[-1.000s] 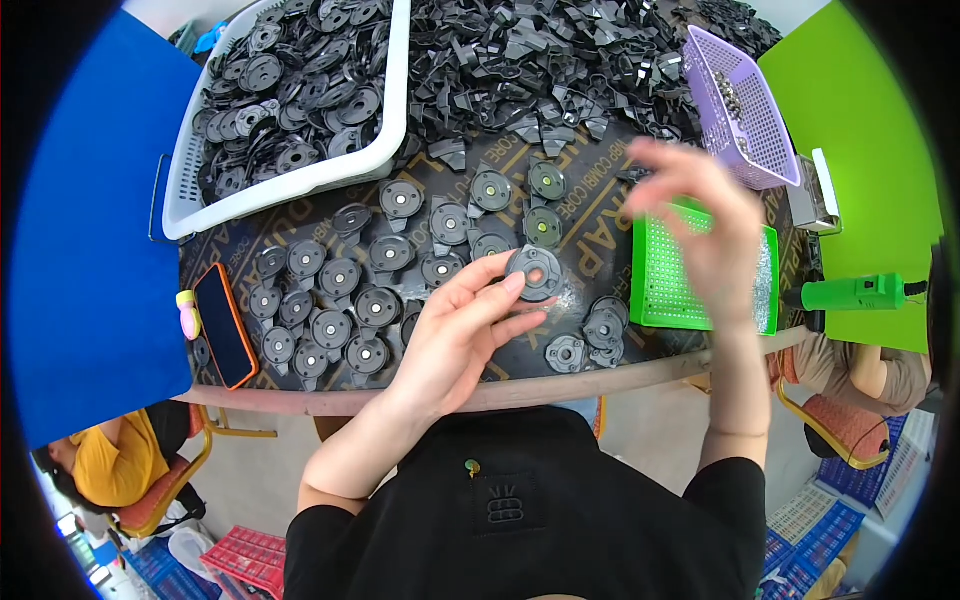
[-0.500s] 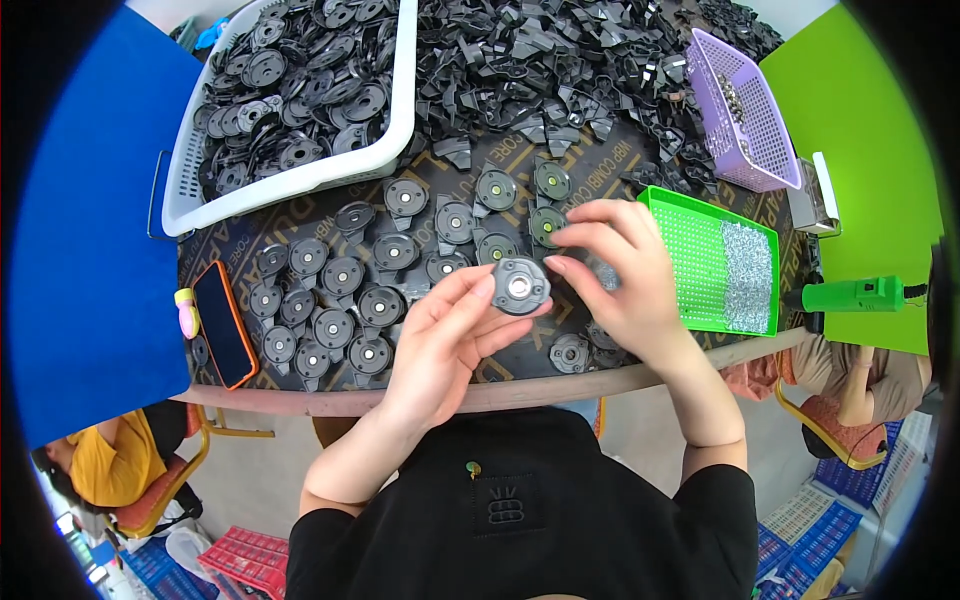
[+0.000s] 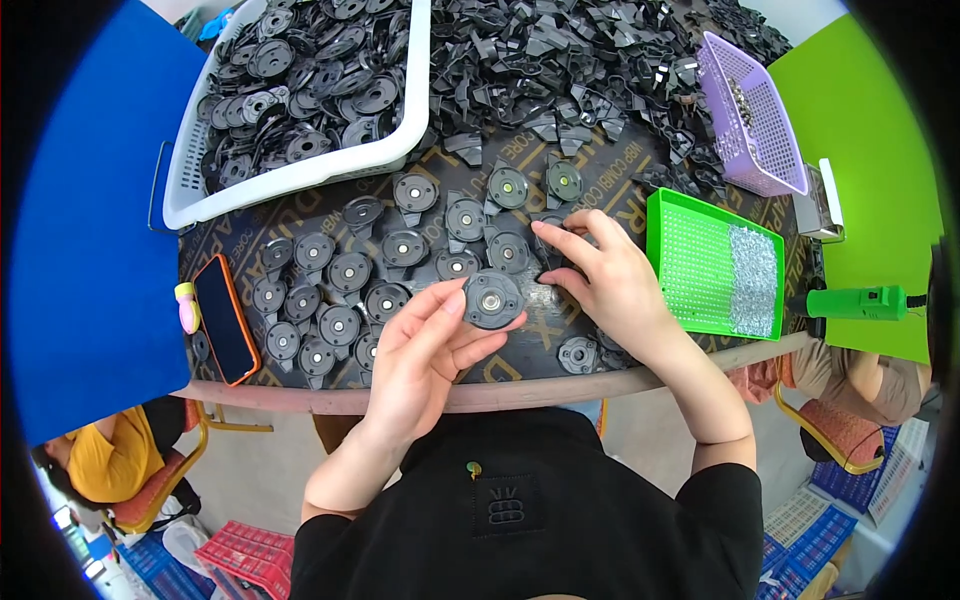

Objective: The person inserts small metal pins into black circular plastic components by hand at a factory workbench.

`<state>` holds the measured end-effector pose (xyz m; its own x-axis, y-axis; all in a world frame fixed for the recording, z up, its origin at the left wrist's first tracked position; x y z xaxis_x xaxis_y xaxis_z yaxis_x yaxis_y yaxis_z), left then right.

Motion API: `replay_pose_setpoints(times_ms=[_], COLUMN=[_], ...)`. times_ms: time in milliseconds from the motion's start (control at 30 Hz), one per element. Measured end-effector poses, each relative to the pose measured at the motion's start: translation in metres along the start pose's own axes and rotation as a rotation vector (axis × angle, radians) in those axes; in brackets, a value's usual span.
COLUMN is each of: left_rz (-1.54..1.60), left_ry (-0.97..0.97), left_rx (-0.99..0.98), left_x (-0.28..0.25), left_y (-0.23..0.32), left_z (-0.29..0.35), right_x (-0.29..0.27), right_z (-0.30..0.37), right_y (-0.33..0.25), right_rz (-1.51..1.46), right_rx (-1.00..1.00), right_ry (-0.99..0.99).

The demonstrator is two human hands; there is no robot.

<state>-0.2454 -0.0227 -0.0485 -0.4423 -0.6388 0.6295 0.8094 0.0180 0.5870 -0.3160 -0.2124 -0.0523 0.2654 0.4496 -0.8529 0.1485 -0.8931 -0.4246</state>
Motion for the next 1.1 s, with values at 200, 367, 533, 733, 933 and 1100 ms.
replay_pose_setpoints(times_ms=[200,367,533,733,933,1100], left_rz=[-0.011,0.009,0.065,0.084,0.088,0.066], left_ry=[0.017,-0.01,-0.079,-0.064,-0.089,-0.092], left_rx=[0.007,0.024,-0.086,-0.1,-0.098,-0.101], left_x=[0.002,-0.004,0.009,0.012,0.006,0.007], left_y=[0.0,-0.002,-0.005,-0.004,-0.004,-0.003], left_z=[-0.001,0.002,-0.007,-0.005,-0.003,-0.002], right_x=[-0.005,-0.059,-0.063,-0.052,-0.049,-0.064], right_z=[-0.002,-0.017,-0.041,-0.061,-0.053,-0.056], right_y=[-0.005,0.031,0.102,0.102,0.123,0.139], right_rz=[0.068,0.422,0.498,0.345,0.065,0.065], right_rx=[-0.008,0.081,0.303,0.441,0.223,0.17], right_ry=[0.02,0.052,-0.359,-0.425,-0.184,-0.271])
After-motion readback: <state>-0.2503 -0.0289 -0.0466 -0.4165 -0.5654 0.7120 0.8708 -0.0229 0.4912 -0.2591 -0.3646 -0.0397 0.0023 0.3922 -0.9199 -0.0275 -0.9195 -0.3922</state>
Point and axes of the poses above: each hand's wrist, its own z-axis away from the middle knuckle, its own x-axis out of the palm, y = z × x, the point moved 3 cm from there along -z, towards the middle knuckle, and after that the axes turned 12 degrees about -x, right-handed, at the moved point
